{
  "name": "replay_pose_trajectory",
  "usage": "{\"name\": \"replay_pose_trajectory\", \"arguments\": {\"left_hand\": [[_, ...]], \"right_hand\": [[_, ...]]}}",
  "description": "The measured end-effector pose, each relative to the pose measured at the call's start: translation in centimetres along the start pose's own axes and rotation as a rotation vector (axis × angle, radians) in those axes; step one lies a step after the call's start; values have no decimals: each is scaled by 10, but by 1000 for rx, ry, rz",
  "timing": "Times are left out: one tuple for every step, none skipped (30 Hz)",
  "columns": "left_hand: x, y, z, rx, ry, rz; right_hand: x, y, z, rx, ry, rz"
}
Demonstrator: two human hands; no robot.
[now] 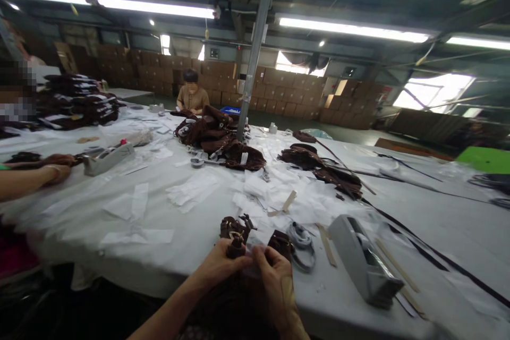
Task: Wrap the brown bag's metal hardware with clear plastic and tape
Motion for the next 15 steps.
{"name": "replay_pose_trajectory", "arguments": {"left_hand": [[0, 1, -2, -11, -12, -25], [-1, 3, -3, -27, -20, -51], [-1, 4, -3, -46, -27, -74], [-2, 6, -2, -70, -33, -91], [-2, 7, -1, -96, -42, -99], [-3, 8, 0, -124, -59, -99], [-3, 8, 1, -150, -79, -94], [-4, 8, 3, -172, -97, -86], [-4, 9, 5, -188, -110, -80], [-5, 9, 7, -197, -118, -78], [-6, 10, 9, -199, -119, -77], [-6, 10, 11, -198, -116, -76], [-7, 11, 13, -195, -112, -78], [-7, 11, 14, -191, -111, -84], [-8, 12, 15, -186, -110, -91]], "right_hand": [[-1, -2, 1, 16, 1, -10], [-2, -3, 0, 27, -3, -22], [-3, -4, -2, 33, -12, -28], [-4, -6, -5, 35, -26, -24], [-5, -8, -8, 32, -42, -6], [-6, -9, -13, 23, -58, 17], [-6, -11, -17, 5, -71, 45], [-6, -13, -20, -17, -82, 74], [-5, -14, -24, -43, -90, 98], [-5, -14, -27, -72, -97, 114], [-4, -15, -29, -103, -105, 126], [-4, -16, -31, -133, -115, 134], [-3, -16, -32, -163, -129, 138], [-3, -18, -33, -195, -145, 141], [-2, -19, -34, -231, -161, 146]]}}
Point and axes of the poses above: each hand's wrist, its own x-axis away from the middle knuckle, its own y-axis out of the back of the hand, z = x × y, the point moved 7 cm from there along -x, towards the middle knuckle, and after that the axes turned 9 degrees about x, right-handed, at the moved point
